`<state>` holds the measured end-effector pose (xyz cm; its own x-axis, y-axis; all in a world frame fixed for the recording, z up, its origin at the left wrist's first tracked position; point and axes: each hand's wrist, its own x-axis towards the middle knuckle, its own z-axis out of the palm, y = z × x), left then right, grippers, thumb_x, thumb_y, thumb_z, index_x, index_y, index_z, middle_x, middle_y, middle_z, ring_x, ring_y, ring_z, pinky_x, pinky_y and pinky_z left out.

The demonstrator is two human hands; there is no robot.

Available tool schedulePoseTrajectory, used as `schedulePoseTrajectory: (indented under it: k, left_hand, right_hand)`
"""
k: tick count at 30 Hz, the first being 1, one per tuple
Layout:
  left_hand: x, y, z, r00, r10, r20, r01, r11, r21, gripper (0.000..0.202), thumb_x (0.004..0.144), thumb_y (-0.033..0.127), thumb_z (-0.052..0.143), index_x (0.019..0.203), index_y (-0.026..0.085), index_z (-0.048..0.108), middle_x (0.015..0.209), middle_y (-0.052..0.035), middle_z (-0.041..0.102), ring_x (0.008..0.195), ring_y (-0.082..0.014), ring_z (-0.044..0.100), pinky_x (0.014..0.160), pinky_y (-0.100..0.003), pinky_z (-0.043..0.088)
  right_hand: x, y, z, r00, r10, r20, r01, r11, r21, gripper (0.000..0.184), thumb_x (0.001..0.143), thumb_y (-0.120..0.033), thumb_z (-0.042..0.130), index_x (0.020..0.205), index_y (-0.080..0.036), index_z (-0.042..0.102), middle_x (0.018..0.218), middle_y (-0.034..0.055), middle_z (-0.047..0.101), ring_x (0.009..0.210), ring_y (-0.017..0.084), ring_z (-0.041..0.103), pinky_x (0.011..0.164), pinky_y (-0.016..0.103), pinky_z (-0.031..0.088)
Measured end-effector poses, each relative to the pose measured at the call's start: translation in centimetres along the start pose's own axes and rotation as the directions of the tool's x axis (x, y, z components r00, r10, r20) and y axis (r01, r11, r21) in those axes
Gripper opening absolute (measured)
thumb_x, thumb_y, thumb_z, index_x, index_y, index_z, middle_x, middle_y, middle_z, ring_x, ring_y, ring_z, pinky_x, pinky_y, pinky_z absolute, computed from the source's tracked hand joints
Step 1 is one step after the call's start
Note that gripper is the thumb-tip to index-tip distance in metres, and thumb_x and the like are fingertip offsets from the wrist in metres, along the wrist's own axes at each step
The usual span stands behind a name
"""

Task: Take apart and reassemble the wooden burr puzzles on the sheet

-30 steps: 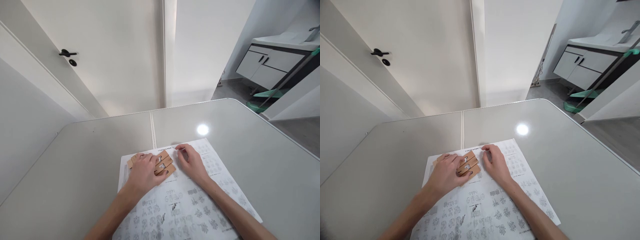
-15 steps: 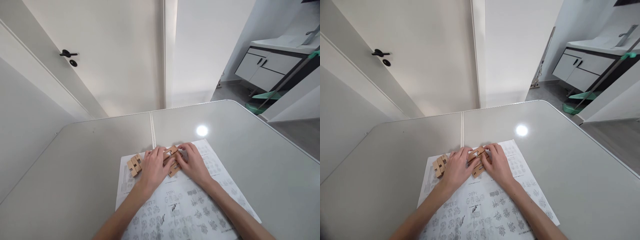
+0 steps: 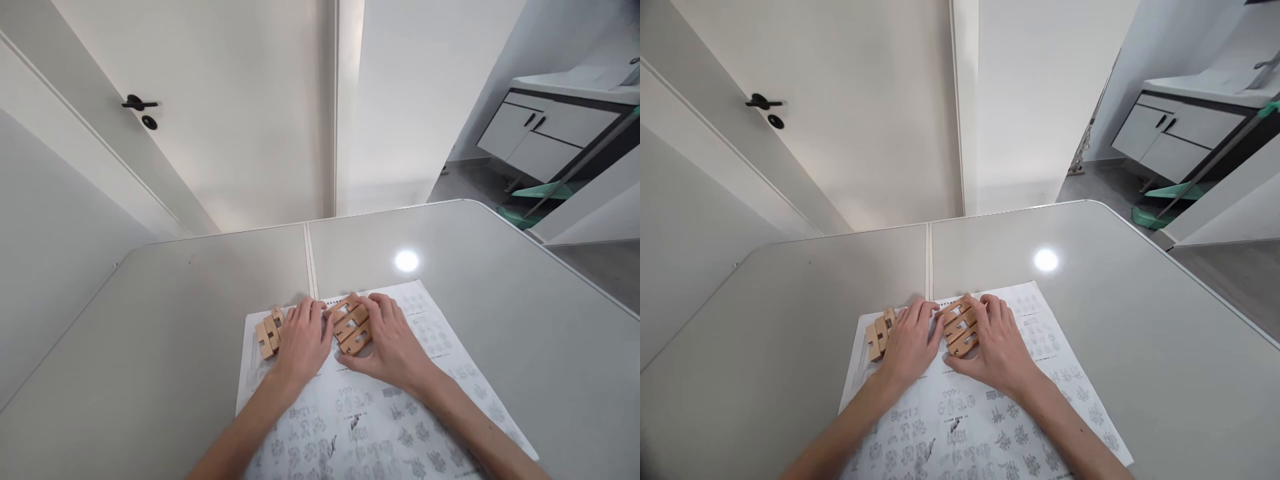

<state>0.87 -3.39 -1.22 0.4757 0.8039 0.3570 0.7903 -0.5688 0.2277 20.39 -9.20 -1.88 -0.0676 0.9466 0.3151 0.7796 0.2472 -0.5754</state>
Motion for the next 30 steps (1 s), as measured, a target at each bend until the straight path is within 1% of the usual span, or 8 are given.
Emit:
schedulePoseTrajectory:
  k: [5, 9, 13, 17, 24, 27, 28, 30]
  left_hand:
    - [-0.1, 0.3, -0.2, 0.989, 0.102, -0.109, -0.105, 0.994, -0.028, 0.007, 0.106, 0.021, 0.053, 0.103, 0.019, 0.058, 0.097, -0.0061, 0.066, 0.087, -0.0223, 0.063, 0.081, -0.038, 0.049]
    - [-0.2, 1.1, -0.1, 0.987, 0.149, -0.065, -0.153, 0.986, -0.064, 0.012, 0.104, 0.030, 0.059, 0.100, 0.019, 0.062, 0.096, -0.0068, 0.065, 0.090, -0.0240, 0.062, 0.082, -0.039, 0.049]
    - [-0.3, 1.0, 0.1, 0.989, 0.134, -0.055, -0.138, 0.987, -0.078, 0.017, 0.101, 0.036, 0.065, 0.098, 0.019, 0.062, 0.096, -0.0069, 0.065, 0.092, -0.0250, 0.062, 0.082, -0.040, 0.050]
    - [-0.4, 0.8, 0.4, 0.990, 0.127, -0.053, -0.132, 0.987, -0.096, 0.022, 0.098, 0.039, 0.069, 0.091, 0.020, 0.061, 0.090, -0.0054, 0.065, 0.088, -0.0247, 0.062, 0.080, -0.041, 0.049]
    - [-0.5, 0.9, 0.2, 0.983, 0.170, -0.066, -0.179, 0.969, -0.172, 0.024, 0.104, 0.030, 0.058, 0.082, 0.020, 0.059, 0.085, -0.0054, 0.067, 0.081, -0.0223, 0.061, 0.075, -0.039, 0.049]
    - [-0.5, 1.3, -0.5, 1.000, -0.020, 0.012, 0.024, 0.901, -0.434, 0.027, 0.107, 0.034, 0.053, 0.083, 0.021, 0.057, 0.074, -0.0007, 0.062, 0.066, -0.0161, 0.056, 0.065, -0.031, 0.044]
    - [-0.5, 1.5, -0.8, 0.990, -0.113, 0.080, 0.139, 0.830, -0.540, 0.029, 0.108, 0.037, 0.051, 0.084, 0.021, 0.056, 0.070, 0.0011, 0.060, 0.060, -0.0141, 0.052, 0.060, -0.029, 0.041]
    - [-0.4, 1.9, -1.4, 0.936, -0.247, 0.251, 0.351, 0.597, -0.721, 0.034, 0.109, 0.046, 0.047, 0.085, 0.022, 0.052, 0.062, 0.0040, 0.055, 0.052, -0.0113, 0.043, 0.052, -0.025, 0.034]
  right_hand:
    - [0.3, 0.4, -0.4, 0.999, 0.032, 0.009, -0.033, 0.999, 0.026, 0.080, 0.078, -0.037, 0.077, 0.146, -0.029, 0.036, 0.132, 0.0153, 0.050, 0.117, 0.038, 0.059, 0.097, 0.057, 0.057]
    - [0.6, 0.9, -0.8, 0.995, 0.094, 0.029, -0.095, 0.994, 0.054, 0.072, 0.080, -0.038, 0.076, 0.142, -0.028, 0.039, 0.136, 0.0170, 0.045, 0.112, 0.036, 0.063, 0.089, 0.055, 0.062]
    - [0.7, 2.1, -1.5, 0.985, 0.158, 0.064, -0.161, 0.986, 0.050, 0.073, 0.081, -0.045, 0.080, 0.141, -0.029, 0.042, 0.141, 0.0172, 0.041, 0.121, 0.037, 0.059, 0.088, 0.051, 0.064]
    - [0.7, 3.6, -2.3, 0.980, 0.198, 0.030, -0.197, 0.980, -0.036, 0.079, 0.076, -0.051, 0.084, 0.141, -0.028, 0.044, 0.133, 0.0154, 0.049, 0.127, 0.041, 0.054, 0.097, 0.057, 0.059]
    - [1.4, 4.3, -3.2, 0.959, 0.281, 0.028, -0.279, 0.958, -0.060, 0.071, 0.078, -0.052, 0.081, 0.136, -0.027, 0.049, 0.126, 0.0133, 0.064, 0.115, 0.039, 0.063, 0.086, 0.054, 0.059]
    - [1.8, 4.1, -3.5, 0.941, 0.338, -0.023, -0.336, 0.940, 0.061, 0.064, 0.080, -0.055, 0.080, 0.131, -0.027, 0.053, 0.129, 0.0127, 0.065, 0.118, 0.038, 0.064, 0.093, 0.056, 0.058]
    - [1.9, 4.0, -3.6, 0.930, 0.366, -0.041, -0.357, 0.924, 0.136, 0.063, 0.080, -0.057, 0.081, 0.130, -0.028, 0.054, 0.130, 0.0123, 0.065, 0.118, 0.038, 0.064, 0.096, 0.057, 0.057]
    - [2.1, 4.0, -3.9, 0.908, 0.415, -0.052, -0.375, 0.863, 0.339, 0.060, 0.080, -0.059, 0.082, 0.126, -0.029, 0.057, 0.131, 0.0112, 0.065, 0.119, 0.036, 0.065, 0.102, 0.057, 0.055]
